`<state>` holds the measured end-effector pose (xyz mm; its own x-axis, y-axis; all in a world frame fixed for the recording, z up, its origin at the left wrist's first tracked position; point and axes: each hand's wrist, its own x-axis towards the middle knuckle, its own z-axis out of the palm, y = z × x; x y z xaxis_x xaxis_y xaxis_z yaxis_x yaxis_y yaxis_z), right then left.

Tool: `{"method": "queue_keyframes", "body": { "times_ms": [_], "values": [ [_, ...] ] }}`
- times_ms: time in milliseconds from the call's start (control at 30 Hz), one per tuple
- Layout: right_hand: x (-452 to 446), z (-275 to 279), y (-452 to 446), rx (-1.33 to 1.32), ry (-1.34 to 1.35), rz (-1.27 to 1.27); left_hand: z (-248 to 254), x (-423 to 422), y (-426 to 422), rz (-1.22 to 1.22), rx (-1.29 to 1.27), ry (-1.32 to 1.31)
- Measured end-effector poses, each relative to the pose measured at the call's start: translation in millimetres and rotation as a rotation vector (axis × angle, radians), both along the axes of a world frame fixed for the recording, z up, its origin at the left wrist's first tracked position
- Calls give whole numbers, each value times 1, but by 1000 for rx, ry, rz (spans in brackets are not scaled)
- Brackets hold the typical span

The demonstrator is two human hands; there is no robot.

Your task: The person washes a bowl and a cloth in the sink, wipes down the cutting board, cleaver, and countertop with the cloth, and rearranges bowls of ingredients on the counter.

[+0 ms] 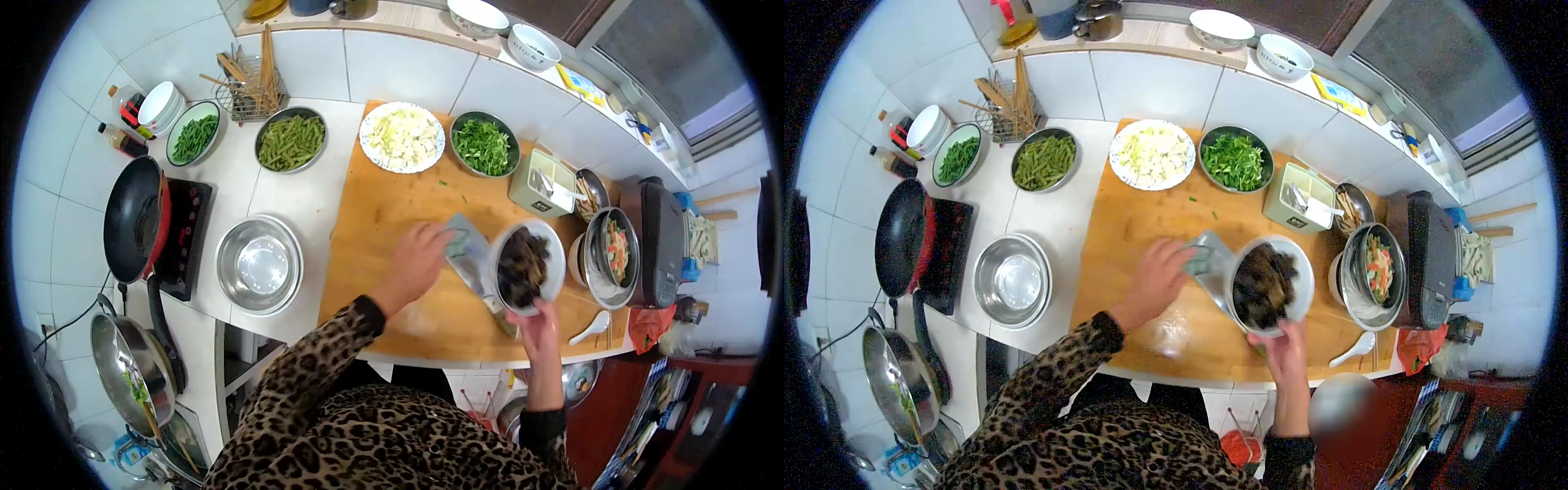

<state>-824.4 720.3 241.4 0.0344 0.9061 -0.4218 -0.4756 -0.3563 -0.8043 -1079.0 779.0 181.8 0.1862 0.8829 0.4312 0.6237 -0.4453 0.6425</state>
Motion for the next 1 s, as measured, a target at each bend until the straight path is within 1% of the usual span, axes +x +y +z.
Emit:
{"method": "queue_keyframes", "body": {
  "times_ms": [67, 100, 167, 200, 267, 333, 400, 467, 500, 533, 600, 667, 733, 767, 833, 867, 933, 1000],
  "values": [
    [35, 5, -21, -14, -124, -105, -6, 41, 45, -83, 86, 62],
    [47, 5, -30, -16, -147, -155, -10, 60, 66, -76, 90, 61],
    [64, 7, -41, -44, -207, -248, -24, 89, 99, -149, 61, 113],
    [68, 7, -45, -67, -240, -294, -39, 95, 111, -146, 53, 112],
    [84, -4, -48, -101, -227, -305, -66, 104, 130, 3, 151, 287],
    [90, -12, -51, -166, -165, -302, -65, 86, 133, -6, 106, 329],
    [88, -19, -41, -170, -153, -286, -64, 55, 132, 147, -45, 526],
    [83, -25, -25, -143, -123, -186, -70, 22, 120, 272, 12, 459],
    [77, -25, -13, -131, -106, -156, -60, 5, 110, 283, -36, 454],
    [79, -36, -6, -124, -97, -136, -51, -12, 100, 295, -84, 445],
    [69, -38, 18, -100, -62, -15, -60, -41, 81, 495, -24, 522],
    [65, -47, 41, -87, -5, 92, -55, -74, 60, 533, 31, 516],
    [54, -53, 60, -91, -2, 83, -64, -107, 43, 685, -148, 520],
    [49, -55, 70, -73, -3, 127, -61, -123, 33, 685, -141, 520],
    [40, -56, 88, -55, -6, 162, -48, -141, 15, 780, -305, 481],
    [35, -57, 97, -38, 21, 181, -44, -138, 8, 791, -183, 484],
    [29, -65, 106, -45, 46, 208, -30, -113, 11, 671, -90, 349],
    [28, -76, 116, -20, -3, 242, -32, -84, 23, 576, -35, 237]
  ]
}}
